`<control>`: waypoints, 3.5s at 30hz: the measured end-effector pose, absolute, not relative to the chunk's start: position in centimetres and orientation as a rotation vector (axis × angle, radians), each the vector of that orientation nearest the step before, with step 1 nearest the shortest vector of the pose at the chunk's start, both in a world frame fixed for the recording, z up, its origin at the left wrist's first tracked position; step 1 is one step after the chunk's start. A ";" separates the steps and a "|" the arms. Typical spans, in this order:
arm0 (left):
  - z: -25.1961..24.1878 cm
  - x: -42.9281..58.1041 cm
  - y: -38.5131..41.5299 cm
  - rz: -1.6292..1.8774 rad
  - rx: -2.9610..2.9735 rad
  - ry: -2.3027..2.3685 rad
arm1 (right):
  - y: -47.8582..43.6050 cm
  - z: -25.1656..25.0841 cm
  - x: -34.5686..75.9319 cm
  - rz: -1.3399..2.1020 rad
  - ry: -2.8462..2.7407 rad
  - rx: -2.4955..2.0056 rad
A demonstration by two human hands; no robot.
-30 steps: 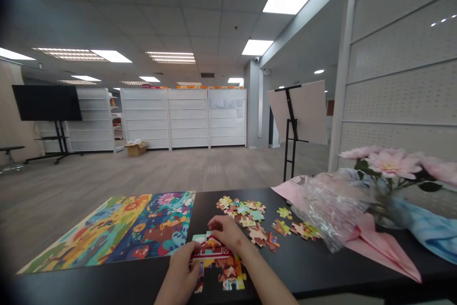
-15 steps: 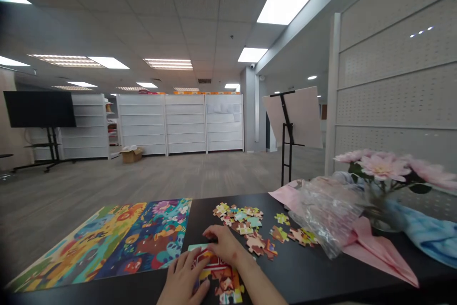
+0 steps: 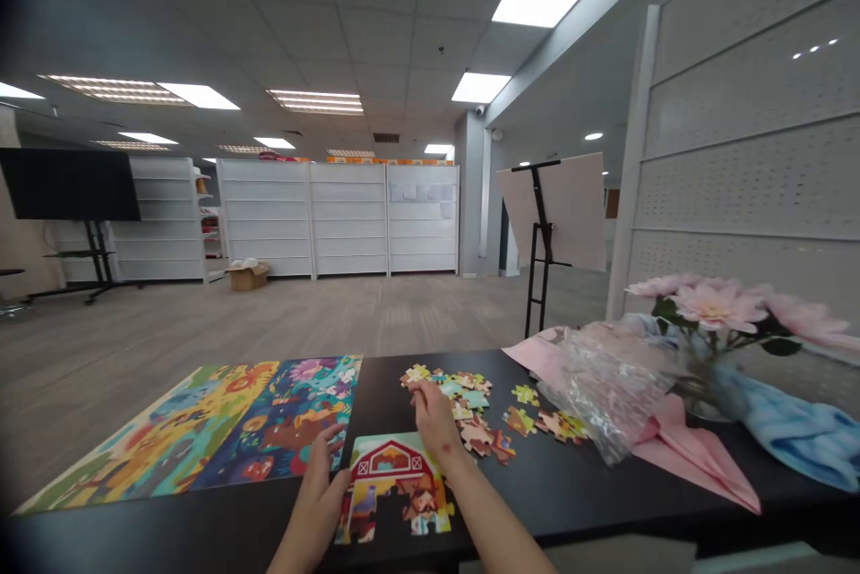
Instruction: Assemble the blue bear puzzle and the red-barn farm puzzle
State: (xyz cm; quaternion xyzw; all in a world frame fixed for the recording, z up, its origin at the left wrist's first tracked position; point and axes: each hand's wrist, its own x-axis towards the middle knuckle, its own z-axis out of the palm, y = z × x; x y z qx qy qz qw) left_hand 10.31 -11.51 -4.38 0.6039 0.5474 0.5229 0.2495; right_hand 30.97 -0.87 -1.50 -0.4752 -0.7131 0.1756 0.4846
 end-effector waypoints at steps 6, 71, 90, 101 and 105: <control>-4.3 10.3 -11.7 1.431 1.647 1.411 | -2.5 0.5 31.0 0.386 -1.698 -1.170; -3.4 10.9 -13.0 1.041 2.132 1.459 | -14.1 -2.6 40.2 -0.291 -1.841 -2.281; -5.3 10.3 -11.7 1.064 2.238 1.439 | -13.8 -3.6 40.9 -0.228 -1.824 -2.244; -3.8 11.0 -13.0 1.098 2.165 1.505 | -11.6 -3.1 40.5 -0.059 -1.931 -2.186; -3.4 11.1 -13.2 1.069 2.159 1.526 | -9.3 -2.3 39.1 0.012 -2.069 -2.084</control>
